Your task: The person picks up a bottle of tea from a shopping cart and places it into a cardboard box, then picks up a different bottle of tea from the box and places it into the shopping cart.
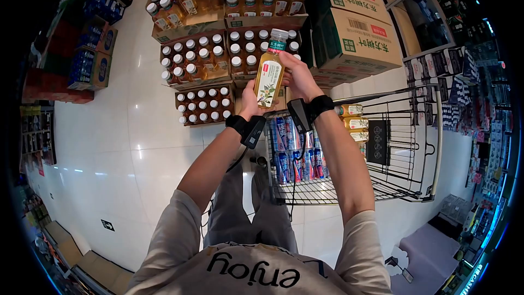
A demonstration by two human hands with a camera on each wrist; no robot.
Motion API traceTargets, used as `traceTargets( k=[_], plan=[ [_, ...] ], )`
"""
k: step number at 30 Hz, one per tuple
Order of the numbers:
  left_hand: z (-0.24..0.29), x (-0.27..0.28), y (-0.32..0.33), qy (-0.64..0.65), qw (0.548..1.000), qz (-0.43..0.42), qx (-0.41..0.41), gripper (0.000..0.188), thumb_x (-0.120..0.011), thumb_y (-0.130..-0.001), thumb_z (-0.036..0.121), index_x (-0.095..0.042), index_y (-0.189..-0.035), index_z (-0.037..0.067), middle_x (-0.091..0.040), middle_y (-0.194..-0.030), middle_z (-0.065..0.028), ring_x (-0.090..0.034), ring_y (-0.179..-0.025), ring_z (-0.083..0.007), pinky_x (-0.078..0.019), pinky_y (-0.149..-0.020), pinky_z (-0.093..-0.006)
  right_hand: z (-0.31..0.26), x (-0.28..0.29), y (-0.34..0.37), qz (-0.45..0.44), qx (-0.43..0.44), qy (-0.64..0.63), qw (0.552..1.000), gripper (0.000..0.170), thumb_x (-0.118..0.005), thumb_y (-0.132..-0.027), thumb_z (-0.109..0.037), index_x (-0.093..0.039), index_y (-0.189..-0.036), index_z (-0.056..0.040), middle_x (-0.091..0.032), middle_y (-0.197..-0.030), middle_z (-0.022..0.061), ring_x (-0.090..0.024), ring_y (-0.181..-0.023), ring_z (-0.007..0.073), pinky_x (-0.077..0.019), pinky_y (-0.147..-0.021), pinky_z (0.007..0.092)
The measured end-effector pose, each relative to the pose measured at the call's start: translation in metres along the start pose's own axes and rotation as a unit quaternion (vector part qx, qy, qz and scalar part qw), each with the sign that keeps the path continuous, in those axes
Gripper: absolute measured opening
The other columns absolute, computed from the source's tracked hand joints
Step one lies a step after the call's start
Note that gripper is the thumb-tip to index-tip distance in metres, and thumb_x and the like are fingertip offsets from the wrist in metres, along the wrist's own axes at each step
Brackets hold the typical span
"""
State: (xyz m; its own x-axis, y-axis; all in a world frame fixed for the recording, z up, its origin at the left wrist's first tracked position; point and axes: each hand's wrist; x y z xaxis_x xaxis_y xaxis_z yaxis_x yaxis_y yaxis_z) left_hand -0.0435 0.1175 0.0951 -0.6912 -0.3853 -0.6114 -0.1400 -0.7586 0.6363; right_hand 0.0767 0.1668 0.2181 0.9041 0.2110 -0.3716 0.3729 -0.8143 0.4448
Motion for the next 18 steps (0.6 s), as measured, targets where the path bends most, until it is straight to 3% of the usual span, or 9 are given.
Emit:
traceTargets(
  k=[2, 4, 6, 7, 10, 13, 15, 17, 18],
  plan=[
    [-0.003, 0.018, -0.017, 0.01, 0.999, 0.004, -0.032, 0.047, -0.029, -0.083, 0.045, -0.054, -0.104, 0.01, -0.06, -0.088, -0.0114, -0.059, -0.061, -0.0319, -0.0484, -0.049, -0.0443, 0.004, -0.005, -0.009, -0.026, -0.005, 0.048, 0.998, 0.033, -0.052, -0.085, -0.033, -0.05, -0.111, -0.0133, -0.054, -0.102, -0.0026, -0.051, -0.087, 0.0087, -0.0382, -0.074, 0.0244],
    [0.003, 0.039, -0.027, 0.018, 0.998, 0.01, -0.064, 0.047, -0.03, -0.084, 0.045, -0.054, -0.104, 0.01, -0.06, -0.088, -0.0113, -0.06, -0.061, -0.031, -0.0491, -0.049, -0.0449, 0.014, -0.012, -0.024, -0.025, -0.013, 0.061, 0.998, 0.033, -0.055, -0.083, -0.031, -0.05, -0.109, -0.0117, -0.054, -0.099, -0.0015, -0.051, -0.087, 0.0094, -0.0386, -0.072, 0.0247],
    [0.019, 0.063, -0.023, -0.114, 0.992, 0.056, 0.016, 0.047, -0.032, -0.084, 0.046, -0.052, -0.106, 0.01, -0.061, -0.085, -0.0111, -0.061, -0.061, -0.0289, -0.0498, -0.049, -0.0452, 0.026, -0.019, -0.04, -0.026, -0.028, 0.103, 0.994, 0.036, -0.06, -0.08, -0.03, -0.05, -0.107, -0.0099, -0.055, -0.098, 0.0013, -0.052, -0.09, 0.0114, -0.0387, -0.075, 0.0266],
    [0.021, 0.078, -0.024, -0.104, 0.989, 0.104, -0.01, 0.052, -0.048, -0.08, 0.045, -0.06, -0.09, -0.004, -0.062, -0.079, -0.0111, -0.06, -0.065, -0.0189, -0.0471, -0.056, -0.0292, 0.03, -0.024, -0.046, -0.003, -0.056, 0.137, 0.989, 0.039, -0.064, -0.077, -0.031, -0.049, -0.106, -0.0093, -0.054, -0.099, 0.0024, -0.052, -0.093, 0.0139, -0.0416, -0.078, 0.0318],
    [0.045, 0.106, 0.002, -0.217, 0.963, 0.162, -0.015, 0.057, -0.048, -0.08, 0.048, -0.059, -0.088, -0.007, -0.062, -0.08, -0.0128, -0.059, -0.073, -0.0206, -0.0436, -0.066, -0.0306, 0.051, -0.051, -0.059, 0.014, -0.128, 0.123, 0.984, 0.043, -0.068, -0.073, -0.026, -0.047, -0.106, -0.0074, -0.054, -0.101, 0.0049, -0.051, -0.098, 0.0188, -0.0471, -0.078, 0.0429],
    [0.035, 0.181, -0.033, -0.236, 0.949, 0.202, -0.045, 0.058, -0.048, -0.081, 0.047, -0.059, -0.087, -0.009, -0.061, -0.081, -0.0165, -0.059, -0.075, -0.0232, -0.0427, -0.068, -0.0327, 0.077, -0.083, -0.077, -0.005, -0.151, 0.148, 0.977, 0.032, -0.069, -0.073, -0.019, -0.053, -0.098, -0.0058, -0.056, -0.098, 0.0043, -0.055, -0.089, 0.016, -0.047, -0.08, 0.0382],
    [0.054, 0.205, -0.04, -0.229, 0.951, 0.206, 0.02, 0.046, -0.049, -0.083, 0.04, -0.058, -0.093, -0.004, -0.059, -0.09, -0.0161, -0.058, -0.081, -0.0239, -0.0458, -0.066, -0.0356, 0.108, -0.101, -0.102, -0.01, -0.103, 0.186, 0.977, 0.029, -0.07, -0.071, -0.015, -0.055, -0.093, -0.0037, -0.057, -0.093, 0.0046, -0.057, -0.084, 0.0145, -0.0477, -0.077, 0.0306],
    [0.078, 0.21, -0.043, -0.1, 0.976, 0.192, 0.033, 0.034, -0.048, -0.085, 0.032, -0.054, -0.101, 0.002, -0.054, -0.099, -0.0125, -0.057, -0.082, -0.0244, -0.0477, -0.064, -0.0376, 0.141, -0.113, -0.139, 0.004, 0.149, 0.388, 0.91, 0.034, -0.075, -0.061, -0.014, -0.058, -0.088, -0.0026, -0.052, -0.086, 0.0062, -0.053, -0.081, 0.0177, -0.0461, -0.07, 0.0312],
    [0.086, 0.219, -0.052, -0.039, 0.986, 0.155, 0.052, 0.029, -0.046, -0.086, 0.028, -0.051, -0.103, 0.005, -0.052, -0.1, -0.0102, -0.056, -0.083, -0.0229, -0.0482, -0.063, -0.0372, 0.153, -0.116, -0.155, 0.018, 0.16, 0.399, 0.903, 0.034, -0.074, -0.06, -0.012, -0.057, -0.089, -0.0025, -0.05, -0.085, 0.0076, -0.052, -0.081, 0.0209, -0.0445, -0.072, 0.032]
  ],
)
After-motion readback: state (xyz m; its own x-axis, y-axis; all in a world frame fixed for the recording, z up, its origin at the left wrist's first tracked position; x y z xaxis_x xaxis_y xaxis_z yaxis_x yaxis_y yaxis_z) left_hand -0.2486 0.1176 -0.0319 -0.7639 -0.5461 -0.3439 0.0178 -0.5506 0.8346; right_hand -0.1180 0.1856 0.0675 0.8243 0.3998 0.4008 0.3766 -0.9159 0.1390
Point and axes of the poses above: each hand's wrist, its own y-axis away from the middle knuckle, its own x-axis out of the back of the hand, z = x × y
